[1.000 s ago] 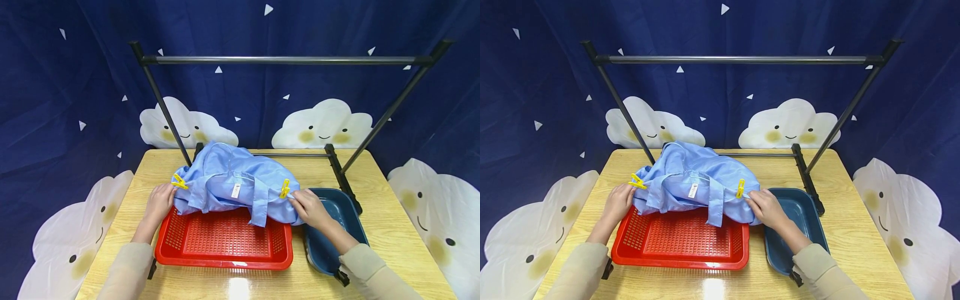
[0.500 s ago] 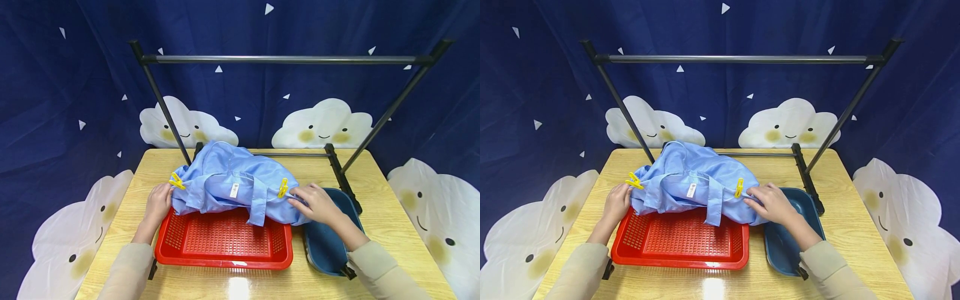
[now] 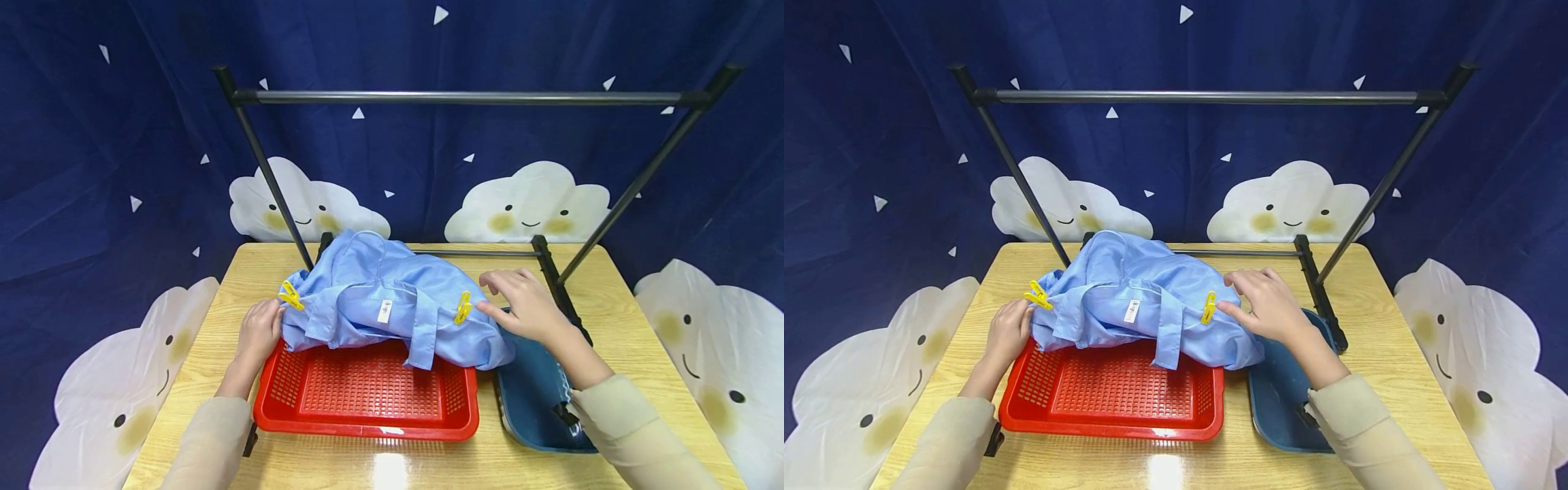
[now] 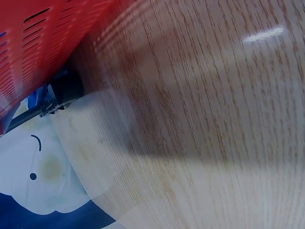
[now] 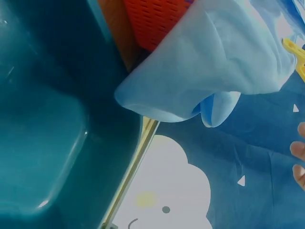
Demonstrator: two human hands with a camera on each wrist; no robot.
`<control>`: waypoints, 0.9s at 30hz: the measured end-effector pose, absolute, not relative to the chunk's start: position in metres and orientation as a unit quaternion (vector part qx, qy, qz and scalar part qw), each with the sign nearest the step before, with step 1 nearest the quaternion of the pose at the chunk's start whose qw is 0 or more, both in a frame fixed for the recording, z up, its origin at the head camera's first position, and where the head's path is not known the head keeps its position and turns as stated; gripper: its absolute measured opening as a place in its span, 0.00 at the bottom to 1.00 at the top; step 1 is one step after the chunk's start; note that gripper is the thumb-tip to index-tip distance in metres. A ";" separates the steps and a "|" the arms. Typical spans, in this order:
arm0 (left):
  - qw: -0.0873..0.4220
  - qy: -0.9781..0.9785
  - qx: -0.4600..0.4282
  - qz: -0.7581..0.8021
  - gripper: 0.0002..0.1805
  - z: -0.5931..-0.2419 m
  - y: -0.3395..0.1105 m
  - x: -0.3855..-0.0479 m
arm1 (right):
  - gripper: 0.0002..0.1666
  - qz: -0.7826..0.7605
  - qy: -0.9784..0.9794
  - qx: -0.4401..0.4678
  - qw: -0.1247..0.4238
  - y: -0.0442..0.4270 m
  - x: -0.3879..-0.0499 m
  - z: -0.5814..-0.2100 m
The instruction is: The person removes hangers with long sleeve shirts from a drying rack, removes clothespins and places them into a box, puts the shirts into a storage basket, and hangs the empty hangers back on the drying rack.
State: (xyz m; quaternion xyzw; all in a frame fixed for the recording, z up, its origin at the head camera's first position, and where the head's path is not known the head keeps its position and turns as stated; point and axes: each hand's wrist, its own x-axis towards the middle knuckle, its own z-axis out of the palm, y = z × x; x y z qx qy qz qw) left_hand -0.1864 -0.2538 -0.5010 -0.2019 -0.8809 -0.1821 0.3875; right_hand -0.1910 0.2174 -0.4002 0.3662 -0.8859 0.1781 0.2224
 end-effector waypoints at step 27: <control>0.374 -0.888 -0.197 -0.180 0.28 -0.501 -0.254 -0.186 | 0.24 0.135 -0.822 0.496 0.246 0.196 -0.205 -0.412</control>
